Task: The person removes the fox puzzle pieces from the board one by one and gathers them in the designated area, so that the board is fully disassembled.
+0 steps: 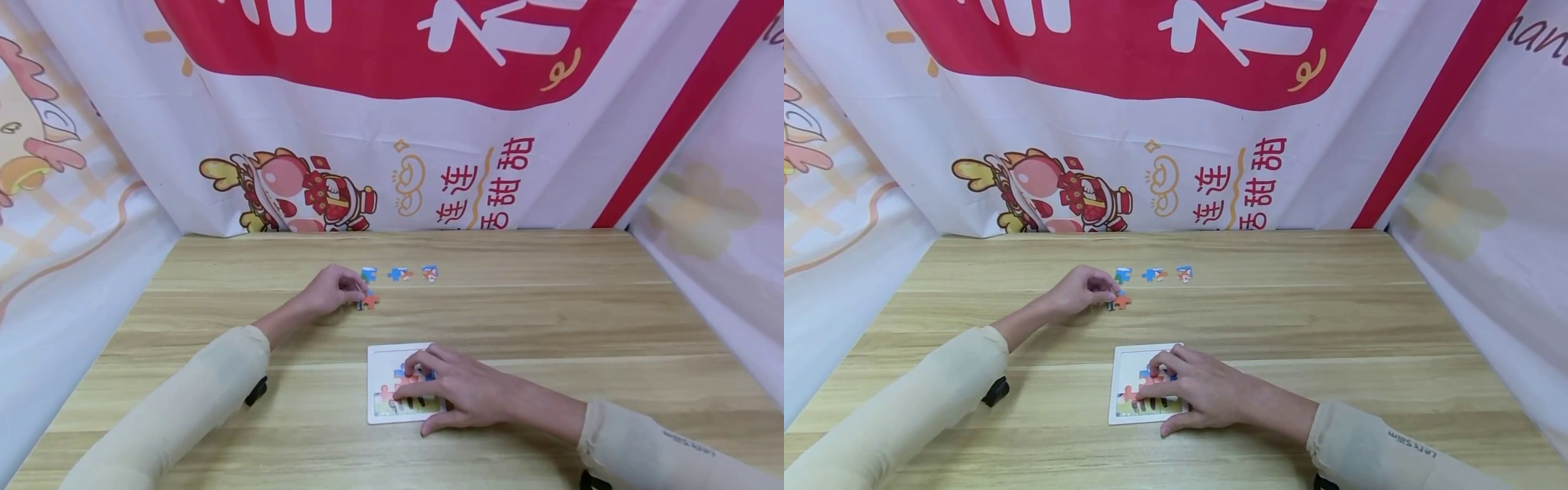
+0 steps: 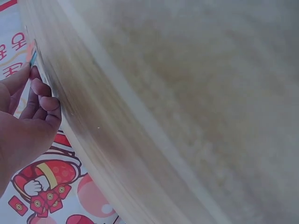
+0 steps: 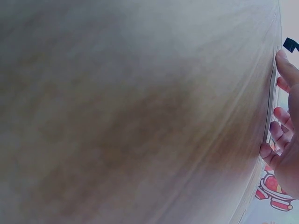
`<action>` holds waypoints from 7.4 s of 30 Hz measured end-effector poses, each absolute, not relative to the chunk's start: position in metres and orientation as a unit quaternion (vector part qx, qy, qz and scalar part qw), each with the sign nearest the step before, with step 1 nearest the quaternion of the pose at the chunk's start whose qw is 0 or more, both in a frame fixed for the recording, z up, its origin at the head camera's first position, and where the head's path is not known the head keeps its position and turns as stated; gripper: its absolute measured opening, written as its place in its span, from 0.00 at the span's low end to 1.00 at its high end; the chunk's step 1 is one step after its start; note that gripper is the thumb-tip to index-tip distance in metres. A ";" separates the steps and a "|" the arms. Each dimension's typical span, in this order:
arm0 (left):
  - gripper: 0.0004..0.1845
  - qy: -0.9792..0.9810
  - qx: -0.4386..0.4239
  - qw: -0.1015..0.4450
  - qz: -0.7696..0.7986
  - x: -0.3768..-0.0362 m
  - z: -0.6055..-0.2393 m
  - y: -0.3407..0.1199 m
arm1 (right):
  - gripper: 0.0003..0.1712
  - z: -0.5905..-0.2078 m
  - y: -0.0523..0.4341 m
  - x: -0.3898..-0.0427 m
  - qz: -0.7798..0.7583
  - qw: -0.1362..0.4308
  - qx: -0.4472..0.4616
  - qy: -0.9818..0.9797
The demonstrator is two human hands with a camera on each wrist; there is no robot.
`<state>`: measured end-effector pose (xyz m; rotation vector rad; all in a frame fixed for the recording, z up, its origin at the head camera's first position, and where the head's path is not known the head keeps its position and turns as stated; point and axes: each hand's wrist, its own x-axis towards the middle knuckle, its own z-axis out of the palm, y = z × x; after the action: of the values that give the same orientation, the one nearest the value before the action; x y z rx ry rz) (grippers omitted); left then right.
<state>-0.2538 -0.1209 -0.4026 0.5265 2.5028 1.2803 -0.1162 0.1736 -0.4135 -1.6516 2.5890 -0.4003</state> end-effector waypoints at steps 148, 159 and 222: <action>0.09 0.851 0.358 0.183 0.337 -0.161 -0.402 -0.068 | 0.33 -0.408 0.193 -0.098 -0.119 -0.012 -0.525 0.843; 0.10 0.848 0.347 0.193 0.350 -0.163 -0.403 -0.067 | 0.32 -0.408 0.192 -0.099 -0.117 0.000 -0.518 0.847; 0.06 0.807 0.264 0.210 0.485 -0.198 -0.394 -0.074 | 0.32 -0.412 0.195 -0.100 -0.124 -0.029 -0.535 0.835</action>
<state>-0.1979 -0.0743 -0.3940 0.7337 2.2424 1.3494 -0.1002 0.1952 -0.4121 -1.7113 2.6733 -0.3960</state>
